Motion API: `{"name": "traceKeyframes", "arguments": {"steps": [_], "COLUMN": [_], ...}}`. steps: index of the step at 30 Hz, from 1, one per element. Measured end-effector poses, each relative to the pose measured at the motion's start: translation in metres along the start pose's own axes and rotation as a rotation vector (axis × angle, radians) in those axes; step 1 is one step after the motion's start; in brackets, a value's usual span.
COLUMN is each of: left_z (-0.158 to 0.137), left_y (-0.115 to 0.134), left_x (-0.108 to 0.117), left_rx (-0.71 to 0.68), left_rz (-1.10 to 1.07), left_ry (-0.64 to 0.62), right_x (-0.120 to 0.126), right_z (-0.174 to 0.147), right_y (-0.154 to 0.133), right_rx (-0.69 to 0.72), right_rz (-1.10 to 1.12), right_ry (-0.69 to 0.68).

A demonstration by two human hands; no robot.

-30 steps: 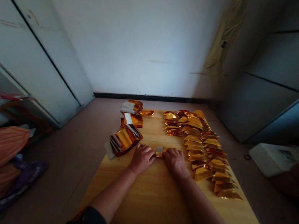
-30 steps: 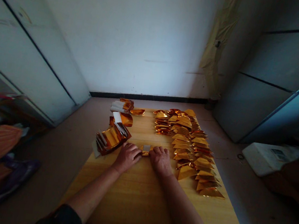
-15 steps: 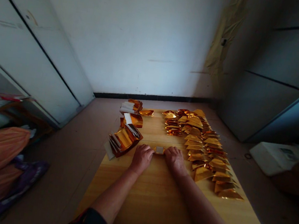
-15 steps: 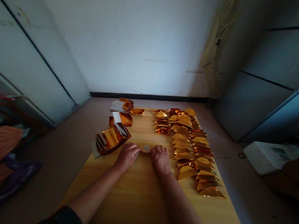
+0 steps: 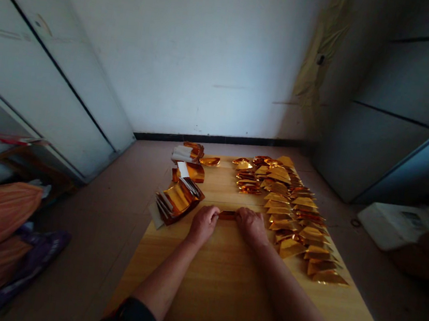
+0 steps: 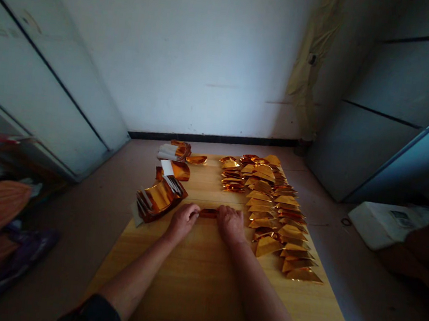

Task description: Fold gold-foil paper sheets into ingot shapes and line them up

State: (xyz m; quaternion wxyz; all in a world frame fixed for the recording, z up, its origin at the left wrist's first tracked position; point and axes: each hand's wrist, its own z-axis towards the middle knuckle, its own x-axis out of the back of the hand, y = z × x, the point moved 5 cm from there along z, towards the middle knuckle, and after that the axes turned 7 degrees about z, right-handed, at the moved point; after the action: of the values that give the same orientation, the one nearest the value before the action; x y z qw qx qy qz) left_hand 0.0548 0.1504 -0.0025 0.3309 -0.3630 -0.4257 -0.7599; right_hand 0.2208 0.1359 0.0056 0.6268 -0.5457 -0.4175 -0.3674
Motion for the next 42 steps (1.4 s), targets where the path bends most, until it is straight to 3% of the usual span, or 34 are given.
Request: {"name": "traceKeyframes", "arguments": {"steps": [9,16,21,31,42], "left_z": [0.004,0.005,0.005,0.009,0.011], "left_y": [0.005,0.009,0.011,0.015,0.018], "left_x": [-0.003,-0.006,-0.005,-0.004,-0.004], "left_rx": [0.111,0.096,0.053,-0.019,0.001], "left_rz": [0.093,0.272,0.292,0.369,0.415], "left_ry": [-0.017,-0.067,-0.067,-0.188,-0.223], "right_x": [-0.007,-0.009,-0.007,-0.006,0.003], "right_z": [0.004,0.008,0.010,0.017,0.015], "right_y": [-0.003,-0.003,-0.004,-0.004,-0.006], "right_rx": [-0.010,0.026,0.033,0.028,-0.004], "right_rz": [-0.131,-0.173,-0.193,-0.235,-0.191], "right_ry": [0.043,-0.011,-0.026,-0.070,-0.031]}}
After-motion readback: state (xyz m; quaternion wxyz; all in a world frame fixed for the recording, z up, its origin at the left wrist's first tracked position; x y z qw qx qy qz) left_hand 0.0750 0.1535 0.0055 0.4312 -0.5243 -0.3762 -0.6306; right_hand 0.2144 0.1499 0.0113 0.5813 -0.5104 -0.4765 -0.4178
